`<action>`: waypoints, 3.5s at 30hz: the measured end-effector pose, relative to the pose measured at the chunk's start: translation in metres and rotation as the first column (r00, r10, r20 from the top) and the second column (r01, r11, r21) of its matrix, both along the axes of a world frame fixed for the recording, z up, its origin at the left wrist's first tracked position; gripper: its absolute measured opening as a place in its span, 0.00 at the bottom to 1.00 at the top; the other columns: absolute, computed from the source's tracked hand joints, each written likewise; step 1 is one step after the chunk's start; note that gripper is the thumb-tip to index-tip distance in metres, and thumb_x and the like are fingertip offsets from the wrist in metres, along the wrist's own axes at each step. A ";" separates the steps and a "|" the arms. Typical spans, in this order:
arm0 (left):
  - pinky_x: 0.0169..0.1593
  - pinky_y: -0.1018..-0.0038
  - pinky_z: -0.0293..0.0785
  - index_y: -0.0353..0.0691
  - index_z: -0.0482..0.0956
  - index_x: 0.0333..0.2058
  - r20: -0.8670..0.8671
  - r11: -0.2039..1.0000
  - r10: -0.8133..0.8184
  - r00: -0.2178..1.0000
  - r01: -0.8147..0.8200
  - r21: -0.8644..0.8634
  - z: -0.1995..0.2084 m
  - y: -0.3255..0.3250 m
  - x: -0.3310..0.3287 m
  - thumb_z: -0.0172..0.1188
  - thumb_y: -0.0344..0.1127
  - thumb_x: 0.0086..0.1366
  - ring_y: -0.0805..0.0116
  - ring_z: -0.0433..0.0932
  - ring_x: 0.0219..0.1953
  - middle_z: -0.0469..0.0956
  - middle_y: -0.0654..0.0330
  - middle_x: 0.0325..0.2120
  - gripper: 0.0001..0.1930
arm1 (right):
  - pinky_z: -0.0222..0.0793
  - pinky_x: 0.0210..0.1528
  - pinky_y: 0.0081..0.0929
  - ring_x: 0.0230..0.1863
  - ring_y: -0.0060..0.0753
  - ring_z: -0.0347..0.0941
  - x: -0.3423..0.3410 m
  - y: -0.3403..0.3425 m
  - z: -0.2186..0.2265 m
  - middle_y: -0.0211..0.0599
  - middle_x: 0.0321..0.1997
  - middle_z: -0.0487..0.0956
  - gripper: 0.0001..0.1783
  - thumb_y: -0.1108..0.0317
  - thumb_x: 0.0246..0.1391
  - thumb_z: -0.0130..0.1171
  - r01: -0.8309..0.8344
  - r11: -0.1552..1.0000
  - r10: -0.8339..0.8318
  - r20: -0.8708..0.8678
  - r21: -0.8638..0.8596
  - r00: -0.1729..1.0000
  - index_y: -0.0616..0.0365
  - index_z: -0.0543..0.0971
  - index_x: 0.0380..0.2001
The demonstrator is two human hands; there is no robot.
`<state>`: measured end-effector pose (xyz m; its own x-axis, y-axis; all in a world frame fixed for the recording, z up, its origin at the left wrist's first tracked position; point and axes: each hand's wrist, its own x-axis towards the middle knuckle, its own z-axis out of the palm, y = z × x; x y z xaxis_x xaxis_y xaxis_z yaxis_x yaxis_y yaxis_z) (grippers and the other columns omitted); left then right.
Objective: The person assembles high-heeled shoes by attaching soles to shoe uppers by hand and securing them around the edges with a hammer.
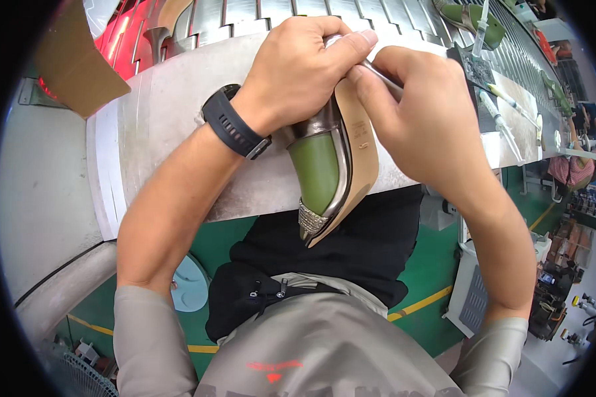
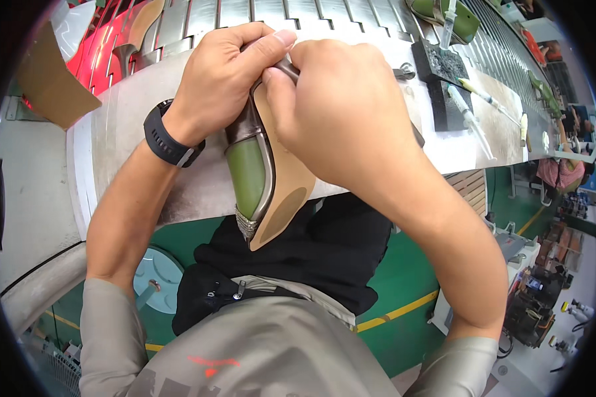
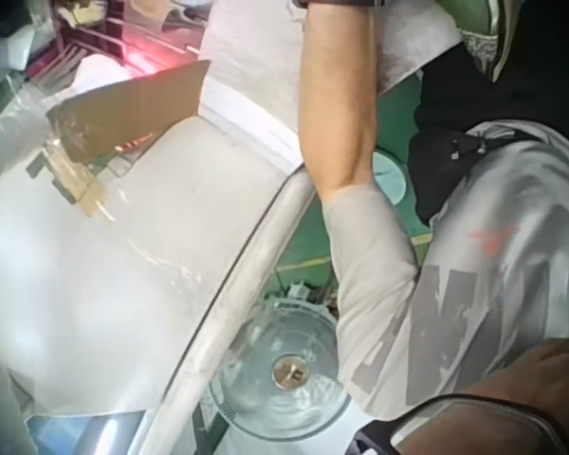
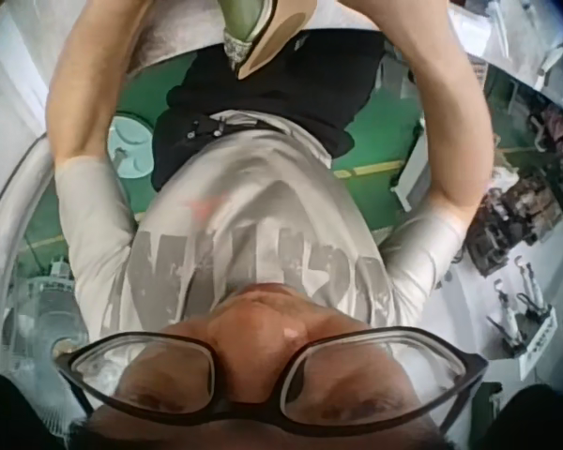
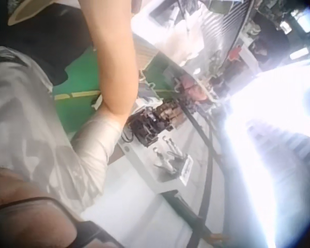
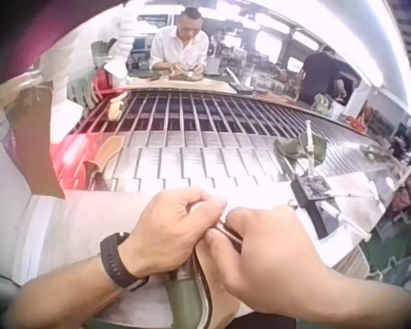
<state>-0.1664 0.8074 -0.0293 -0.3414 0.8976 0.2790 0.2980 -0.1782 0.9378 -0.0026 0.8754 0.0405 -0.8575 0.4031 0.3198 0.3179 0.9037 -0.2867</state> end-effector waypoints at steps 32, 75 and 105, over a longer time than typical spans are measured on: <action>0.34 0.70 0.77 0.27 0.86 0.35 0.030 0.999 0.021 0.999 -0.021 -0.028 0.008 -0.002 0.004 0.65 0.41 0.70 0.70 0.82 0.28 0.85 0.52 0.25 0.17 | 0.82 0.48 0.28 0.44 0.25 0.83 0.021 -0.010 -0.055 0.40 0.46 0.86 0.28 0.72 0.59 0.71 -0.217 0.469 -0.103 -0.297 -0.856 0.949 0.69 0.77 0.60; 0.59 0.61 0.80 0.34 0.79 0.58 -0.413 0.969 0.229 0.881 -0.165 0.185 -0.010 -0.167 0.001 0.83 0.43 0.55 0.51 0.83 0.57 0.81 0.42 0.57 0.36 | 0.72 0.52 0.41 0.46 0.44 0.78 -0.020 -0.044 -0.035 0.38 0.47 0.87 0.31 0.52 0.40 0.80 -0.358 0.929 0.331 -0.229 -0.089 0.916 0.60 0.87 0.46; 0.71 0.50 0.65 0.36 0.76 0.65 -0.563 0.988 0.115 0.818 -0.154 -0.021 0.001 -0.157 0.026 0.77 0.36 0.57 0.48 0.78 0.66 0.76 0.43 0.66 0.37 | 0.62 0.69 0.56 0.61 0.51 0.76 -0.003 -0.012 -0.050 0.37 0.55 0.85 0.32 0.44 0.46 0.76 -0.385 0.923 0.376 -0.198 -0.012 0.906 0.55 0.88 0.48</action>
